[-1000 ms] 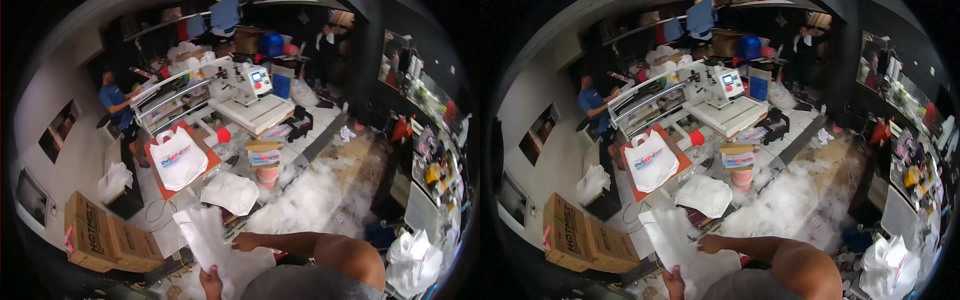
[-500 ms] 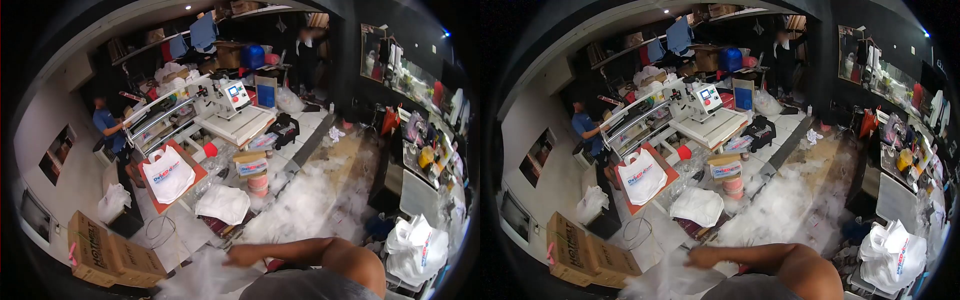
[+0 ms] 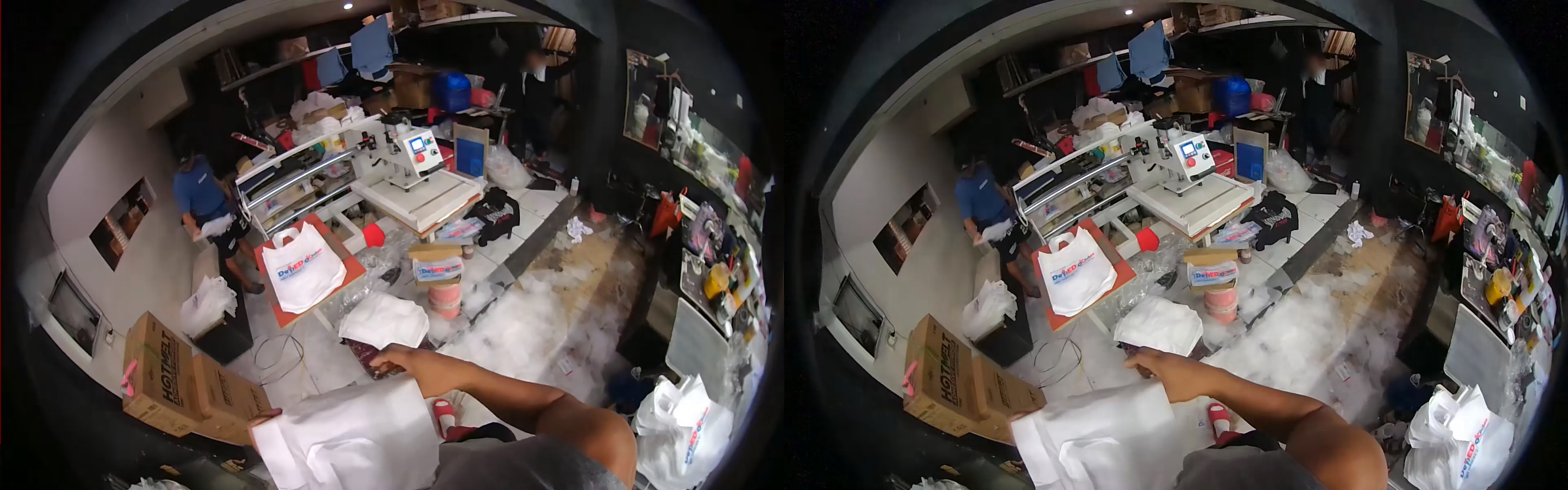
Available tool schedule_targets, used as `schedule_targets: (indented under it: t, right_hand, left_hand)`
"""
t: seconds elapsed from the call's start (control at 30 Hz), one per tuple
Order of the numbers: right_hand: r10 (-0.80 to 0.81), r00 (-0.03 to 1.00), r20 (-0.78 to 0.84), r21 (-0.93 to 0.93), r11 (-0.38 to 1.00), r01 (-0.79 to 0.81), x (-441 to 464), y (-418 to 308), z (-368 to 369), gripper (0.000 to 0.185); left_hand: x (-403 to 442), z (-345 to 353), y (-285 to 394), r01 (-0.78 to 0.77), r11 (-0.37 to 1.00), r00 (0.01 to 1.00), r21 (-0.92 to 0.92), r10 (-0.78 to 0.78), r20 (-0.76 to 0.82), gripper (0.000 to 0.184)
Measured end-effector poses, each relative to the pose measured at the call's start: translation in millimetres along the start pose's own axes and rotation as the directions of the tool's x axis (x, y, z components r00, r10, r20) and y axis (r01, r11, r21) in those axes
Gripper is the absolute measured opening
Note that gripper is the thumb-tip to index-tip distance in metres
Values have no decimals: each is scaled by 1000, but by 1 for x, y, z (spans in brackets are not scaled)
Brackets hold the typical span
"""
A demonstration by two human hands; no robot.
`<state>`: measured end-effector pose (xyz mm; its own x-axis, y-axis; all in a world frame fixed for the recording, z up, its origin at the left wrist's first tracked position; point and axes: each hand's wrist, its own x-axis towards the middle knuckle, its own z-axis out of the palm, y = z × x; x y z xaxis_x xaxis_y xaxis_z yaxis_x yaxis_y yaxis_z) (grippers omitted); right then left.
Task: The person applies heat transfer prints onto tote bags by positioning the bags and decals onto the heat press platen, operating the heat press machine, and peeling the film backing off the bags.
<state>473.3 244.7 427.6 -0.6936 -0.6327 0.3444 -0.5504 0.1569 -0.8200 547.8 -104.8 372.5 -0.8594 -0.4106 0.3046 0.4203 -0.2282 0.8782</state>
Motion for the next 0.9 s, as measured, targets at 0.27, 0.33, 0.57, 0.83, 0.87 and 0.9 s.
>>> schedule_targets:
  t: [0.27,0.33,0.57,0.83,0.87,0.9]
  right_hand:
    - [-294,951,-91,245,919,308,-7,-22,-10,30]
    - [-153,980,-126,331,925,187,-8,-6,-9,26]
    - [185,976,-118,682,729,-55,-2,14,-12,25]
    - [69,955,-287,551,827,106,2,-4,-6,34]
    - [-88,957,-278,427,881,205,1,-15,-12,29]
    - [-238,940,-246,299,904,307,1,-19,-16,23]
  left_hand:
    - [-10,-16,-16,-1,1000,997,29,3,-83,22]
    - [-17,42,28,-36,997,992,72,44,-117,23]
    - [-41,77,85,-298,754,948,585,163,273,16]
    - [37,-50,32,-297,954,386,42,80,919,47]
    - [29,-47,34,-167,984,493,58,32,870,48]
    - [18,-38,39,37,998,665,50,-62,744,48]
